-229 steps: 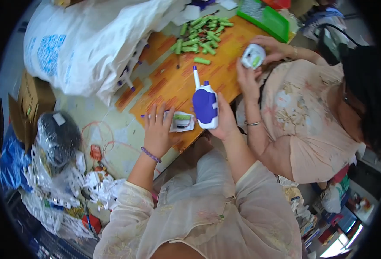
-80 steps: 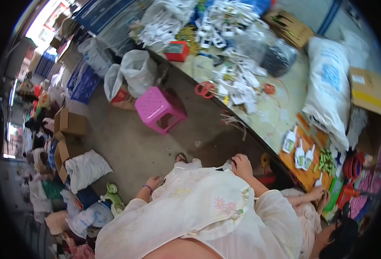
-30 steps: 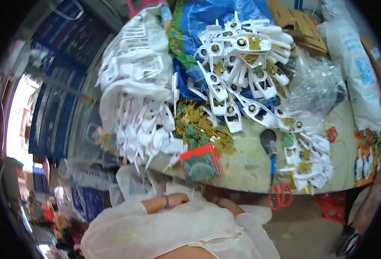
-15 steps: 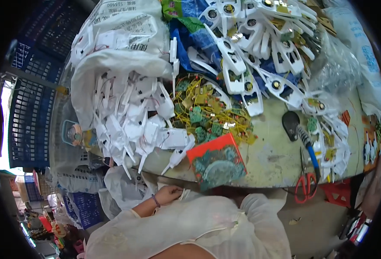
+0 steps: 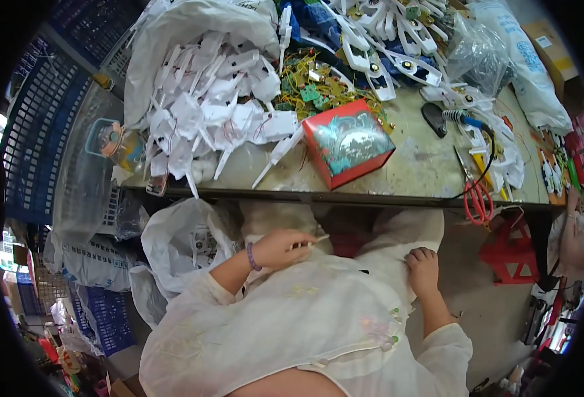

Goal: Soldering internal wiring onto circuit boards and speakers for toy walkie-talkies and assembling the plastic casing.

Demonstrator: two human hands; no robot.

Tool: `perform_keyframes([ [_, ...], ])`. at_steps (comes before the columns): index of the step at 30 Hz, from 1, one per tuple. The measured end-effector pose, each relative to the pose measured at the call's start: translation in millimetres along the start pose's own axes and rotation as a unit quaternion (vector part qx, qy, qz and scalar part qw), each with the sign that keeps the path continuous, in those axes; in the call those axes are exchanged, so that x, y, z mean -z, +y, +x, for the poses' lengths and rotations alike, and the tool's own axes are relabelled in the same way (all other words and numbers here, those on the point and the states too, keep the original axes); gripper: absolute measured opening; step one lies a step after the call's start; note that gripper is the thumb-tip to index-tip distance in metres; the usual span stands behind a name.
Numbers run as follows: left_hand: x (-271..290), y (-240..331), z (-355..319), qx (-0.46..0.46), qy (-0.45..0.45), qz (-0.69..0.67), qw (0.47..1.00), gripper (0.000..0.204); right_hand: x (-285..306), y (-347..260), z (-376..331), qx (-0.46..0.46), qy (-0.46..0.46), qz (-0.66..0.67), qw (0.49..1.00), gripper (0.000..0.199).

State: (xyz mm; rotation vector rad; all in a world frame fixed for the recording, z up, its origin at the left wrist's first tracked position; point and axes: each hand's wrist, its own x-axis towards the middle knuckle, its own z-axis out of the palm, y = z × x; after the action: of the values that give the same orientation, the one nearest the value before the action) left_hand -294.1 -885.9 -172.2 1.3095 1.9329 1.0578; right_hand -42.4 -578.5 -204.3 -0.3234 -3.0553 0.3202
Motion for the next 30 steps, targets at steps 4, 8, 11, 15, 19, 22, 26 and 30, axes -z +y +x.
perform_keyframes([
  [4,14.6,29.8,12.9,-0.029,0.016,0.023,0.999,0.026,-21.9,3.8,-12.3,-0.028,0.043,-0.026,0.998,0.012],
  [8,10.6,39.8,11.9,-0.056,-0.013,0.046,0.997,0.026,21.0,-31.3,5.1,0.110,-0.001,-0.117,0.987,0.013],
  [11,1.9,40.1,2.5,-0.049,-0.047,0.042,0.997,0.027,0.2,-19.4,7.3,0.120,-0.066,-0.077,0.988,0.014],
  [15,2.6,37.7,-0.2,-0.054,-0.021,0.033,0.998,0.026,16.6,-26.9,-7.1,-0.044,-0.104,0.173,0.979,0.012],
  [19,33.1,43.9,17.8,-0.154,0.309,0.151,0.926,0.014,20.9,-37.3,-35.4,-0.134,-0.178,0.342,0.913,0.013],
  [22,66.2,46.8,43.4,-0.109,0.430,0.321,0.837,0.024,26.1,-50.7,-23.2,-0.077,-0.185,0.320,0.926,0.018],
  [26,84.5,38.5,78.2,-0.027,0.439,0.415,0.797,0.036,50.9,-89.1,31.3,0.130,-0.023,0.156,0.979,0.026],
  [30,88.1,36.5,84.6,0.003,0.404,0.380,0.832,0.034,73.0,-119.8,84.8,0.218,0.157,0.169,0.948,0.027],
])
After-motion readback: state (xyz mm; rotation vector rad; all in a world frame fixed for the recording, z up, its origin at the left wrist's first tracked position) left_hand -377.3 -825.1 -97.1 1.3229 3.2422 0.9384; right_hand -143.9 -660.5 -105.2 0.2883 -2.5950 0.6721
